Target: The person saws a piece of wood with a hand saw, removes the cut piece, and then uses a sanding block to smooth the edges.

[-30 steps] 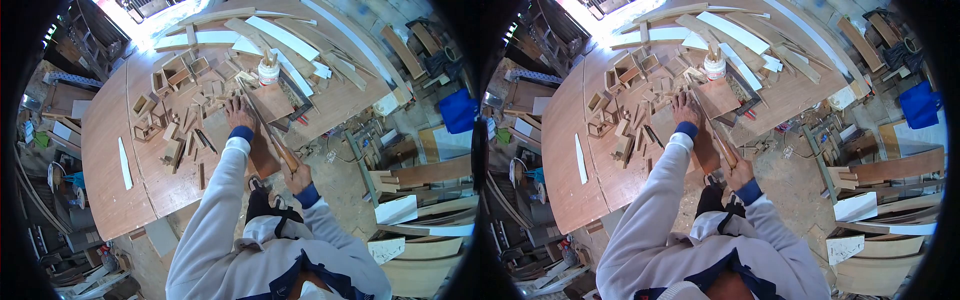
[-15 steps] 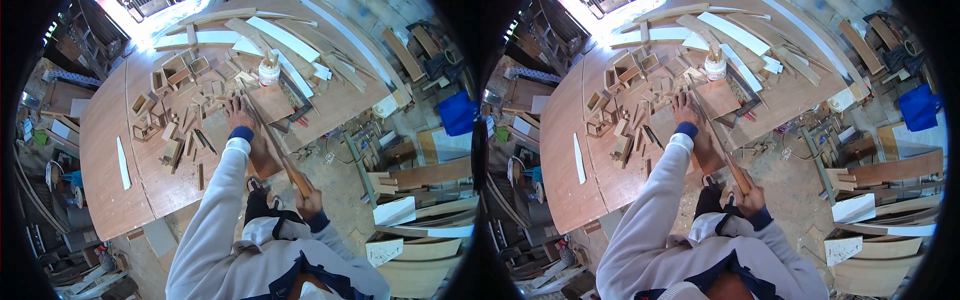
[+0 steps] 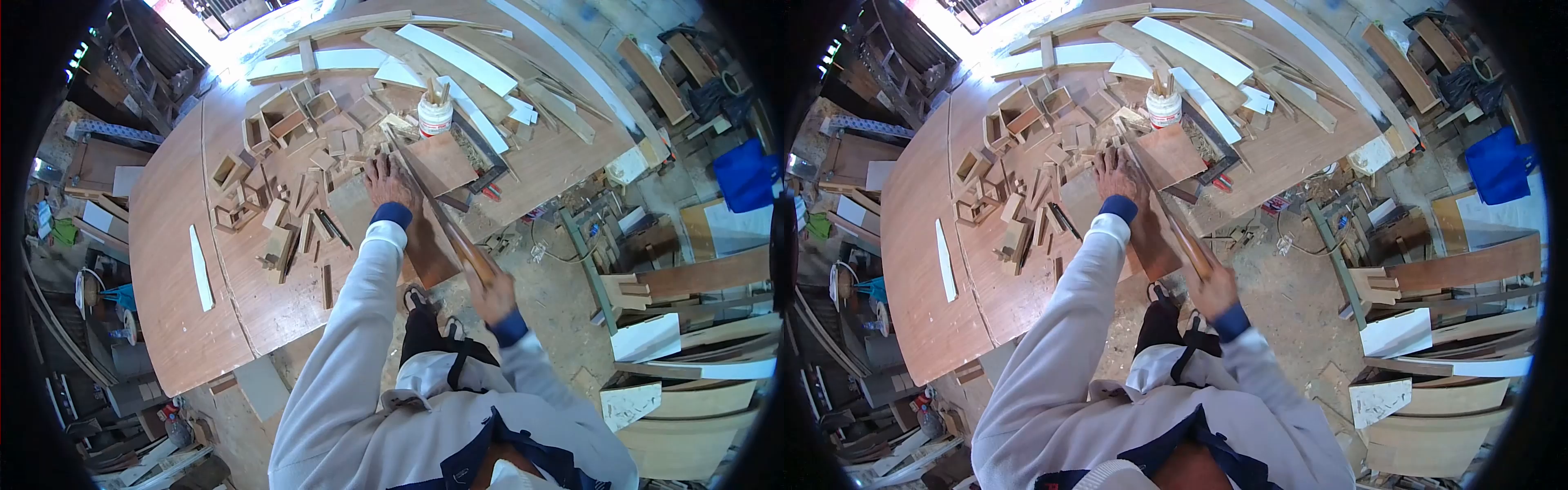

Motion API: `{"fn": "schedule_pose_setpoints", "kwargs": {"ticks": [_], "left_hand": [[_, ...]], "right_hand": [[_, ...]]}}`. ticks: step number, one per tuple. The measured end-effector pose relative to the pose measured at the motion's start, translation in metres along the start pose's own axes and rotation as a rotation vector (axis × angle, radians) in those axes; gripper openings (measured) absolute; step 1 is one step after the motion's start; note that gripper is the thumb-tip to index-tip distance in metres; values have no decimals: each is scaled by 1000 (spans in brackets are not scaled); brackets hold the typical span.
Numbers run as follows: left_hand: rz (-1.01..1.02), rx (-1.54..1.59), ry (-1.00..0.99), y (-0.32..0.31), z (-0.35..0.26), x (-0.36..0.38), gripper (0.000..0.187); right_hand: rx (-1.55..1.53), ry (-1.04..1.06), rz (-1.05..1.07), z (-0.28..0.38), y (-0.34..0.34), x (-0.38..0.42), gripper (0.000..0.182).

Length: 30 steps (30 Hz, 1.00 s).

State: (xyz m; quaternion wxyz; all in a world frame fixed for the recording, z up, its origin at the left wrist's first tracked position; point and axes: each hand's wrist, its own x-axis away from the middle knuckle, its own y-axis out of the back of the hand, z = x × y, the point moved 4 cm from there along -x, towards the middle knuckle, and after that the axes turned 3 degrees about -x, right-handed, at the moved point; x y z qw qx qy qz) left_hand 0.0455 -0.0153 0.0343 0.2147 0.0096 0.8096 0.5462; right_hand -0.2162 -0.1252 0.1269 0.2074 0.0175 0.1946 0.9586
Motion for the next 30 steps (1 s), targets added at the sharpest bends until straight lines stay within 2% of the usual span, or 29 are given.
{"fn": "schedule_pose_setpoints", "kwargs": {"ticks": [1,2,3,5,6,9,10,13,14,16,17,19,20,21,23,24,26,29,30], "left_hand": [[5,-16,7,1,-1,0,51],[0,-21,-4,3,-2,-3,51],[-2,-20,3,2,-2,-8,52],[19,-16,29,-3,3,1,52],[-11,-11,6,-4,3,-5,52],[-43,-6,-12,-9,5,3,53],[-71,-9,-23,-5,3,1,52],[-2,-63,-21,2,-1,1,50],[13,-61,-25,1,-1,7,50],[-6,-17,12,-7,3,-3,49],[-1,-18,20,-9,5,-4,49],[-39,-47,-14,-6,3,0,48],[-59,-58,-28,-2,1,2,47],[-57,-59,-32,-2,-1,3,47],[-111,-54,-29,-2,1,1,48],[-117,-52,-36,-2,0,-5,48],[-64,-1,-6,-7,2,-2,48],[-51,-59,-42,-5,3,0,50],[-58,-59,-43,-4,3,-4,50]], "right_hand": [[-3,-23,37,1,-9,-12,49],[40,109,-49,2,-12,-9,47],[38,116,-57,-1,-11,-2,47],[25,-24,-27,-18,1,36,46],[-2,99,-33,-3,10,43,46],[95,95,-38,1,11,35,45],[65,-127,26,7,1,14,44],[55,-90,18,1,-11,-6,44],[56,-105,16,-7,-7,12,44],[118,242,-100,-3,11,42,43],[119,239,-92,-6,12,47,43],[84,65,-25,6,16,53,45],[73,-91,55,12,14,42,47],[71,-93,51,11,9,30,47],[116,-299,143,-4,-4,13,48],[113,-295,135,-10,-1,22,48],[159,57,-15,-8,16,56,48],[10,-55,-27,1,22,62,49],[176,23,-23,-9,18,51,47]]}}
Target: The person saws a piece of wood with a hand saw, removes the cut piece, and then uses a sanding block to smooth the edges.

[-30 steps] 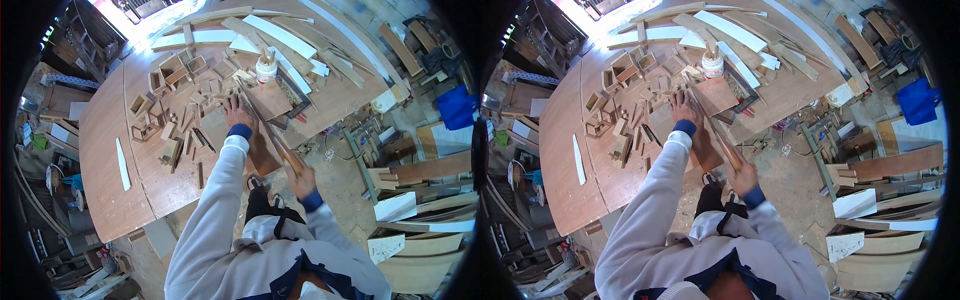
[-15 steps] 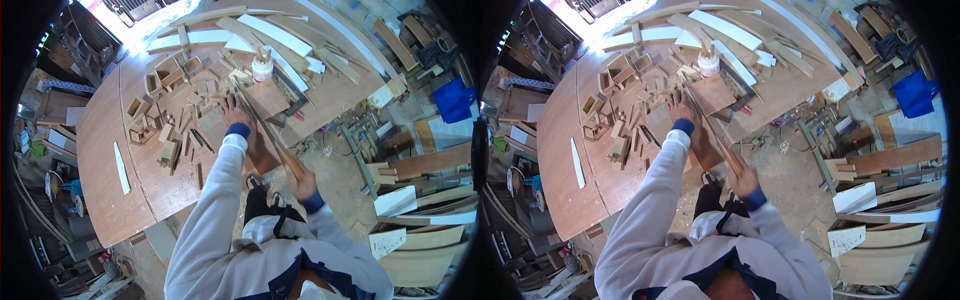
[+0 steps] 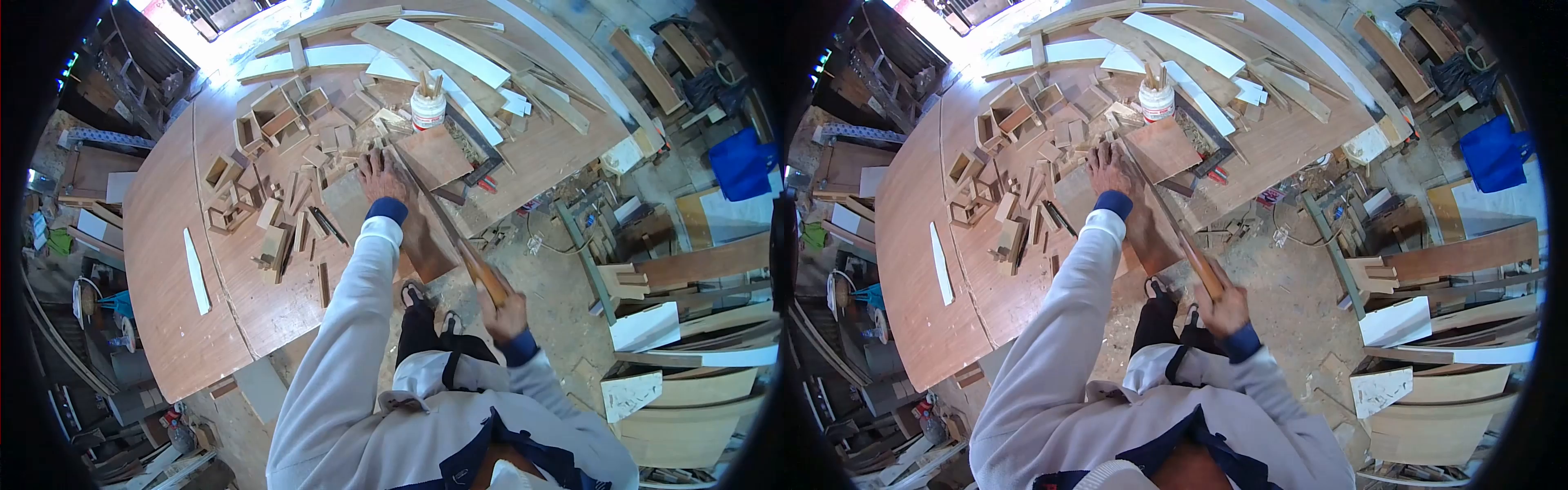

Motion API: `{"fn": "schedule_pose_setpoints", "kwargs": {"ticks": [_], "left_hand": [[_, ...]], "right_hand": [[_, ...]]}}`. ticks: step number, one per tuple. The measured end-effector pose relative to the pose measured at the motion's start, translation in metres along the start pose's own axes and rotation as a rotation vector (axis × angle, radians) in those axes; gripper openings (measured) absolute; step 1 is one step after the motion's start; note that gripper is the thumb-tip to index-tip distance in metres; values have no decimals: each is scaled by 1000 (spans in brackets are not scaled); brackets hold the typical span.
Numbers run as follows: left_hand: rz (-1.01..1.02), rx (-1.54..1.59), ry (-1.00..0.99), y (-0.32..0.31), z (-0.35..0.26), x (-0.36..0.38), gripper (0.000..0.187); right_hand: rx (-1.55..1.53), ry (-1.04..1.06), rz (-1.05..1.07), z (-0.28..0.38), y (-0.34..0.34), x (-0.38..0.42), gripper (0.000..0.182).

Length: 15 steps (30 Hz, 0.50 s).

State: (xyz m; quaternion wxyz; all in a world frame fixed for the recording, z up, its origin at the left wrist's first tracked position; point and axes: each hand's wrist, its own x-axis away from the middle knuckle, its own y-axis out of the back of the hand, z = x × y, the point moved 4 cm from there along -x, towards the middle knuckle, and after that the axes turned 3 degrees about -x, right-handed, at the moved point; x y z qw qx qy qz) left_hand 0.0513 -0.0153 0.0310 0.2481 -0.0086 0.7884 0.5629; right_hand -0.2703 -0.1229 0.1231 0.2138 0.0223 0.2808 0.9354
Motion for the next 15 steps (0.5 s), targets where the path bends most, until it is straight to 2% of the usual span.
{"fn": "schedule_pose_setpoints", "kwargs": {"ticks": [1,3,5,7,8,9,11,15], "left_hand": [[7,-6,-5,1,1,3,50],[10,-15,-13,0,0,6,51],[14,-21,16,-4,1,4,50],[12,-6,24,0,-3,0,49],[19,6,29,3,-3,3,48],[24,4,35,0,-1,7,48],[-27,36,16,-2,0,4,45],[-12,20,4,-4,1,1,45]], "right_hand": [[-3,-6,-2,5,-4,-13,47],[-126,-226,138,9,-21,-39,46],[-45,-193,135,10,-13,-20,44],[-80,30,1,10,3,7,43],[-129,56,-85,7,6,20,44],[-128,52,-78,8,5,18,44],[-108,-150,47,2,-6,0,47],[-107,-295,190,6,-9,-17,49]]}}
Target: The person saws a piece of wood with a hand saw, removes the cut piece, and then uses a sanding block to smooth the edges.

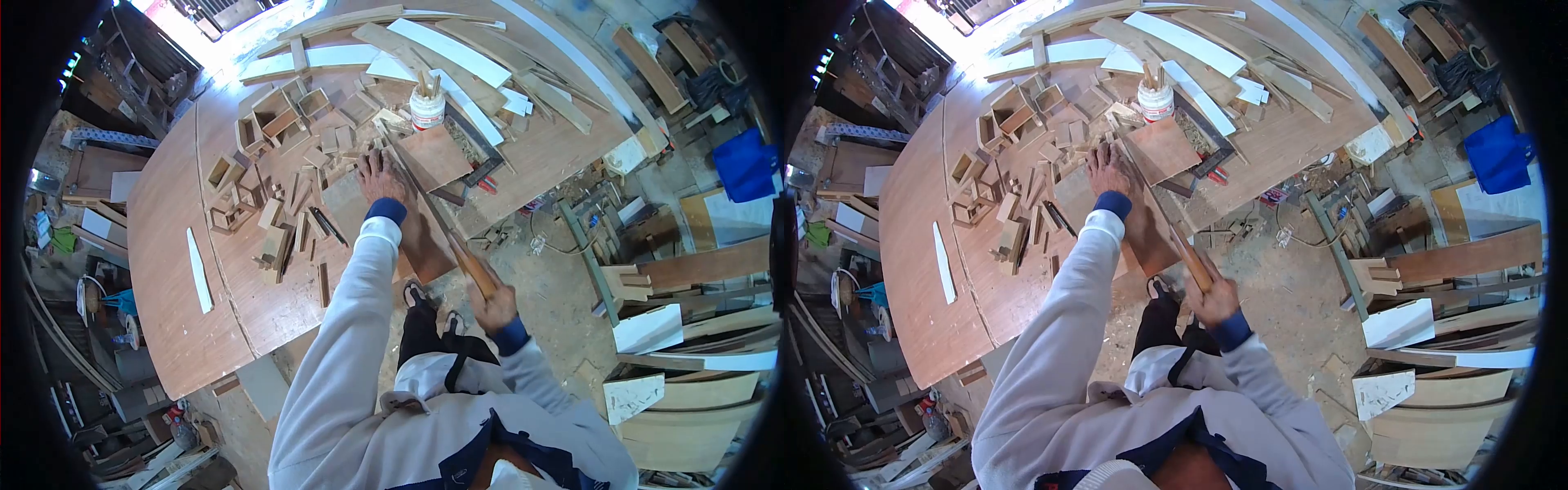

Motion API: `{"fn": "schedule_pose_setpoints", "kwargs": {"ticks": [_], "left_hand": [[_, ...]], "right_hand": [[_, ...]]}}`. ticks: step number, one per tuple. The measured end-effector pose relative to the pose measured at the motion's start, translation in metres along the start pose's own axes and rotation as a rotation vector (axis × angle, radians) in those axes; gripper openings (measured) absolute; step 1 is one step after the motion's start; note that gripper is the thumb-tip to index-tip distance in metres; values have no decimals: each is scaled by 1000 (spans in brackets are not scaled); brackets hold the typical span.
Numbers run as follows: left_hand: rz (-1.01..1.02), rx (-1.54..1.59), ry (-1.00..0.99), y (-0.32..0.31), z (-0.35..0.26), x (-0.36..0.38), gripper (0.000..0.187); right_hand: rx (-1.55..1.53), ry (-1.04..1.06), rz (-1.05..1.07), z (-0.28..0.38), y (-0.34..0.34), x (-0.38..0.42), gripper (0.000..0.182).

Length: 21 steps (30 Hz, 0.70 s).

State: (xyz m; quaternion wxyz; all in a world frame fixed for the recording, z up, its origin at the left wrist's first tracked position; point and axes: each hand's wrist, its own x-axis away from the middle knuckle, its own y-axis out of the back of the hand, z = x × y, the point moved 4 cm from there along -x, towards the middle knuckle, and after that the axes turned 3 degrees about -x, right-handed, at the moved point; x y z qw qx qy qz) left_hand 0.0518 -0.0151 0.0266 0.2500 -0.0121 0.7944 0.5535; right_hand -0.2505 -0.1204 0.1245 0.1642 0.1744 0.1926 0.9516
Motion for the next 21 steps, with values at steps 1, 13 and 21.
{"fn": "schedule_pose_setpoints", "kwargs": {"ticks": [1,13,21], "left_hand": [[12,-7,10,1,-1,3,45],[7,9,21,-2,2,-5,48],[-12,47,-4,-6,4,0,57]], "right_hand": [[17,149,-78,-4,6,23,49],[-10,453,-229,-11,15,47,52],[-16,236,-139,-22,10,50,49]]}}
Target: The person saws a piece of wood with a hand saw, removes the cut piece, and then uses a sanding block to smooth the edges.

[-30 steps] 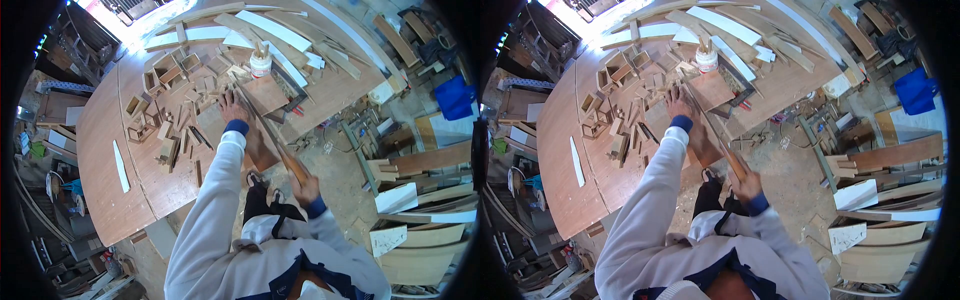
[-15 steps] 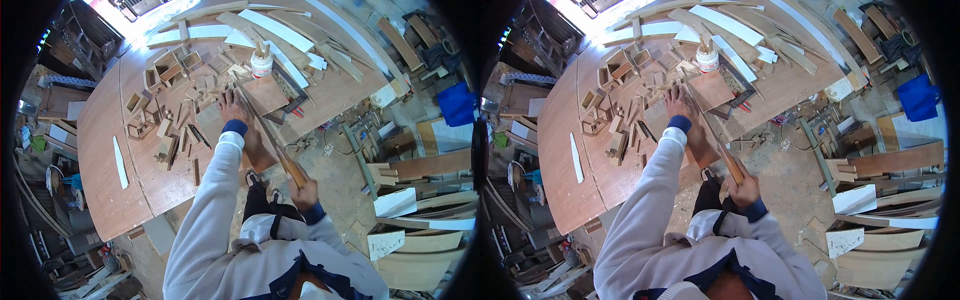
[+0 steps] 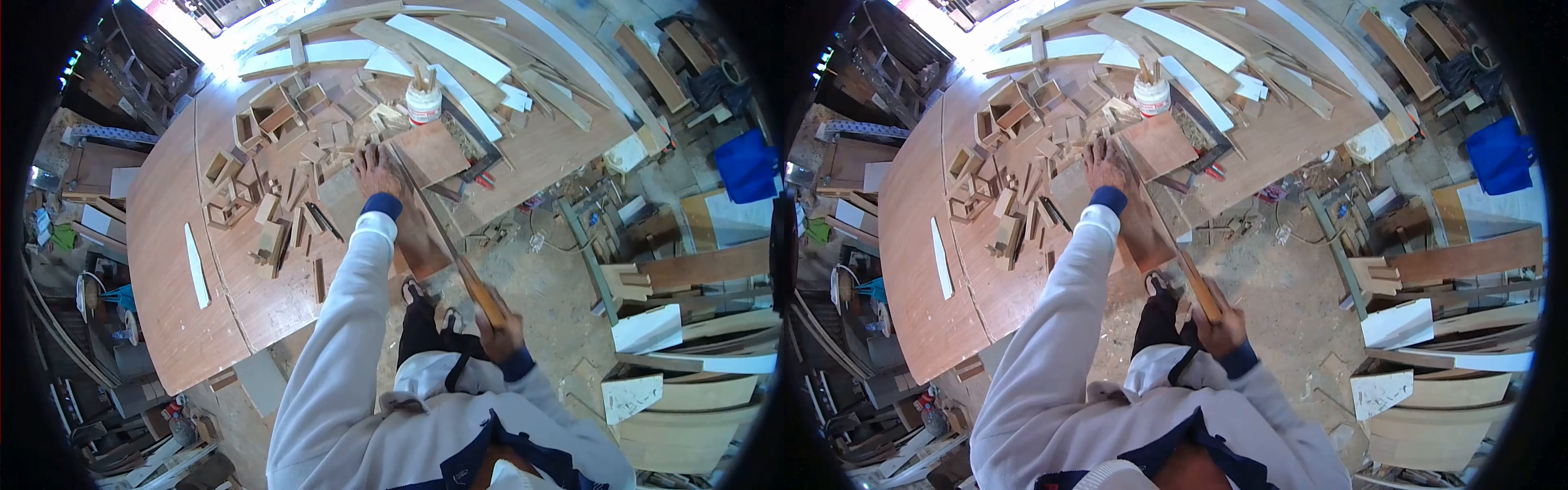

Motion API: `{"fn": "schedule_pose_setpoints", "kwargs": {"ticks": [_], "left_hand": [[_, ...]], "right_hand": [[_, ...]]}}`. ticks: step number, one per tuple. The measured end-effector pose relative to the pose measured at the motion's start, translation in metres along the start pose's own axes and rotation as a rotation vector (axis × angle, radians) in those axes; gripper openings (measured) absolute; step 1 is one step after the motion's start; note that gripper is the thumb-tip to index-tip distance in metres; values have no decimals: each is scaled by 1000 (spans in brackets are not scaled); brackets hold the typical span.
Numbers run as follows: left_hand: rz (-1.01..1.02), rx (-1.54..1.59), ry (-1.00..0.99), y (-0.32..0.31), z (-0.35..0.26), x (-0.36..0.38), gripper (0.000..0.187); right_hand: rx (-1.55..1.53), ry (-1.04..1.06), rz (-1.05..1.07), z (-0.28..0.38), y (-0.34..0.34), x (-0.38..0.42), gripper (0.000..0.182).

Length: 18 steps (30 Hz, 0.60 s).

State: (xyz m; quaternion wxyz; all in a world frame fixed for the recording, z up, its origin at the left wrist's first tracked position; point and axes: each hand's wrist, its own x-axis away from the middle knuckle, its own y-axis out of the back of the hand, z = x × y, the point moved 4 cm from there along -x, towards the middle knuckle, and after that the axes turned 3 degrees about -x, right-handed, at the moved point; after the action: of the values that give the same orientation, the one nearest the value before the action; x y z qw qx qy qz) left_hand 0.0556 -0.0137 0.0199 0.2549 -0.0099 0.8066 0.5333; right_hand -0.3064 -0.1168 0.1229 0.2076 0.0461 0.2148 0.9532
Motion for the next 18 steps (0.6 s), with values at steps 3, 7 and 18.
{"fn": "schedule_pose_setpoints", "kwargs": {"ticks": [3,7,18], "left_hand": [[8,-19,9,5,-2,7,58],[-3,-27,-18,4,-2,5,58],[1,-25,-45,13,-6,-3,57]], "right_hand": [[-12,189,-86,4,6,4,48],[36,-128,49,5,-10,-29,46],[49,32,-10,20,-17,-56,46]]}}
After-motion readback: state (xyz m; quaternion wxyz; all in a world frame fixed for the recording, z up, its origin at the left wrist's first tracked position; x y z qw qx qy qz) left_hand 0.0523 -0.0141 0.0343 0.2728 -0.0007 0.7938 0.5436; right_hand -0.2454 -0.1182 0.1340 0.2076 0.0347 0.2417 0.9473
